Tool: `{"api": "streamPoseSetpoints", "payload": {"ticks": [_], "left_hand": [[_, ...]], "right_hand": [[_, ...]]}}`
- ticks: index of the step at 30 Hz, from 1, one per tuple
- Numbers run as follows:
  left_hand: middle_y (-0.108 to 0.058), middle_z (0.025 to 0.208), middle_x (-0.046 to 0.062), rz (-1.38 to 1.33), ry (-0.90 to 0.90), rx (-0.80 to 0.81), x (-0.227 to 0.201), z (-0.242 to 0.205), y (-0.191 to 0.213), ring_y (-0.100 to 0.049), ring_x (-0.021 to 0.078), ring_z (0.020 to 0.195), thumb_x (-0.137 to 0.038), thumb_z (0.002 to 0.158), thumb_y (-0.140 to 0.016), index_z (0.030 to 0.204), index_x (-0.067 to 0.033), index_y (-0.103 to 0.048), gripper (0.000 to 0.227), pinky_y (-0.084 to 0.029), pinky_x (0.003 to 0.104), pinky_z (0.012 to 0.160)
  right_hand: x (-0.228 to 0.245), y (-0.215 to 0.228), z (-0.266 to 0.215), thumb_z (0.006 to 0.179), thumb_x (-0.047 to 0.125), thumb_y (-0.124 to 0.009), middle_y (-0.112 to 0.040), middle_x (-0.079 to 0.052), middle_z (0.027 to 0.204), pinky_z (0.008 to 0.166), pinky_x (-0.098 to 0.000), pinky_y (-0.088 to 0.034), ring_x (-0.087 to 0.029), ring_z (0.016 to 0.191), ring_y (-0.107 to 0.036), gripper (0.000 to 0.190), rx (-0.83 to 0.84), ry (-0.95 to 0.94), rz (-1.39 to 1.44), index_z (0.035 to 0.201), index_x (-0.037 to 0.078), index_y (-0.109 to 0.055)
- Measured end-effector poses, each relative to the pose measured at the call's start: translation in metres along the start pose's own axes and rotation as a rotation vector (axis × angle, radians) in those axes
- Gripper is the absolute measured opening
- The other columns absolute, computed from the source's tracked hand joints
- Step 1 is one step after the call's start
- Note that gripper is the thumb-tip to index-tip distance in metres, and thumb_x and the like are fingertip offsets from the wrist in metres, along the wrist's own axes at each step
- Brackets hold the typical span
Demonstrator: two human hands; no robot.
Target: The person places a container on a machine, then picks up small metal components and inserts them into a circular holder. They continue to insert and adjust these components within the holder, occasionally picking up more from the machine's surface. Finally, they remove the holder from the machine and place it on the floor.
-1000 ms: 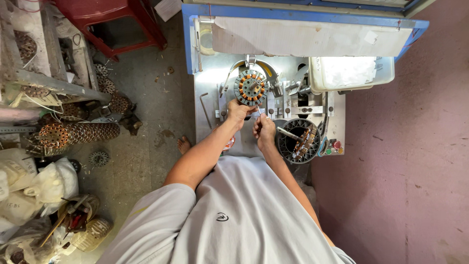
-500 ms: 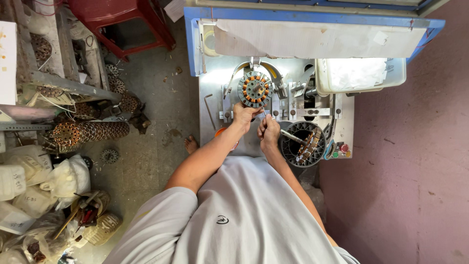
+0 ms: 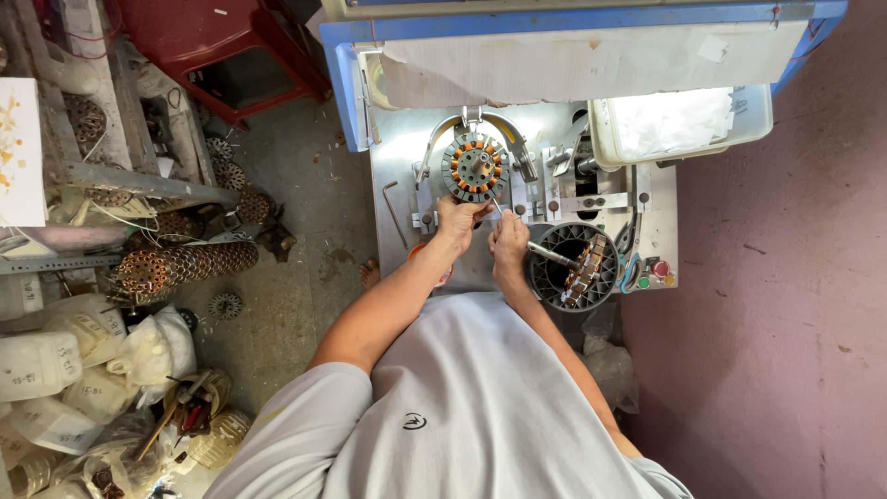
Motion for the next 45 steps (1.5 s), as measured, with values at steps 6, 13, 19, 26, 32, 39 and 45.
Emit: {"api": "streamPoseSetpoints", "payload": {"ticks": [6, 13, 19, 26, 32, 39, 45], "left_hand": [[-0.075, 0.109, 0.013, -0.030, -0.007, -0.010, 0.002, 0.001, 0.000, -0.075, 0.0262, 0.097, 0.011, 0.084, -0.074, 0.114, 0.0013, -0.069, 0.032, -0.062, 0.031, 0.072], [-0.074, 0.113, 0.015, -0.056, 0.043, -0.016, 0.005, 0.001, 0.001, -0.075, 0.0257, 0.101, 0.011, 0.085, -0.072, 0.117, 0.0032, -0.067, 0.033, -0.062, 0.030, 0.074], [-0.074, 0.113, 0.015, -0.064, 0.052, -0.015, 0.008, 0.002, 0.003, -0.074, 0.0260, 0.101, 0.012, 0.085, -0.072, 0.119, 0.0043, -0.066, 0.035, -0.062, 0.030, 0.075], [-0.074, 0.111, 0.016, -0.048, 0.046, -0.019, 0.011, 0.007, 0.005, -0.074, 0.0255, 0.096, 0.013, 0.086, -0.070, 0.117, 0.0047, -0.065, 0.032, -0.064, 0.032, 0.078], [-0.074, 0.105, 0.014, 0.317, -0.058, -0.107, -0.009, -0.007, 0.022, -0.073, 0.0229, 0.089, 0.009, 0.082, -0.067, 0.116, 0.0033, -0.065, 0.035, -0.064, 0.035, 0.072], [-0.070, 0.116, 0.013, 0.720, -0.152, -0.148, -0.037, -0.068, 0.048, -0.072, 0.0186, 0.091, -0.003, 0.080, -0.075, 0.126, 0.0002, -0.056, 0.050, -0.058, 0.031, 0.073], [-0.069, 0.122, 0.014, 0.903, -0.243, 0.044, -0.040, -0.083, 0.059, -0.073, 0.0228, 0.102, -0.005, 0.084, -0.076, 0.138, -0.0024, -0.048, 0.061, -0.059, 0.032, 0.084]], "right_hand": [[0.001, 0.003, 0.008, 0.109, 0.023, -0.050, -0.037, 0.005, 0.060, 0.039, -0.0266, -0.028, -0.008, 0.045, -0.031, 0.036, -0.007, 0.013, -0.007, 0.075, 0.011, -0.047], [0.042, -0.002, -0.009, 0.109, 0.018, -0.057, -0.055, -0.006, 0.062, 0.049, -0.0351, -0.039, -0.016, 0.051, -0.050, 0.034, -0.061, 0.590, -0.716, 0.080, 0.001, -0.053], [0.062, -0.012, -0.019, 0.105, 0.013, -0.060, -0.058, -0.011, 0.066, 0.051, -0.0383, -0.040, -0.022, 0.055, -0.054, 0.029, -0.037, 0.632, -0.798, 0.080, -0.001, -0.055], [0.075, -0.024, -0.030, 0.102, 0.004, -0.057, -0.059, -0.021, 0.083, 0.064, -0.0495, -0.045, -0.042, 0.074, -0.058, 0.013, -0.005, 0.804, -1.012, 0.093, -0.004, -0.060], [0.043, -0.016, -0.057, 0.094, 0.016, -0.065, -0.068, -0.025, 0.085, 0.071, -0.0553, -0.051, -0.049, 0.080, -0.065, 0.018, 0.174, 0.455, -1.221, 0.086, -0.001, -0.067], [0.011, 0.023, -0.066, 0.096, 0.026, -0.067, -0.072, -0.029, 0.088, 0.079, -0.0532, -0.057, -0.048, 0.084, -0.071, 0.030, 0.358, 0.101, -1.640, 0.087, -0.002, -0.074], [0.063, -0.025, -0.087, 0.090, 0.041, -0.075, -0.072, -0.027, 0.088, 0.075, -0.0520, -0.057, -0.046, 0.083, -0.072, 0.044, 0.474, 0.156, -1.737, 0.092, -0.003, -0.072]]}}
Point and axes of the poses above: each hand's wrist, its own z-axis towards the middle knuckle, its own y-axis out of the back of the hand, x = y × z, the point moved 4 cm from there along z, towards the middle knuckle
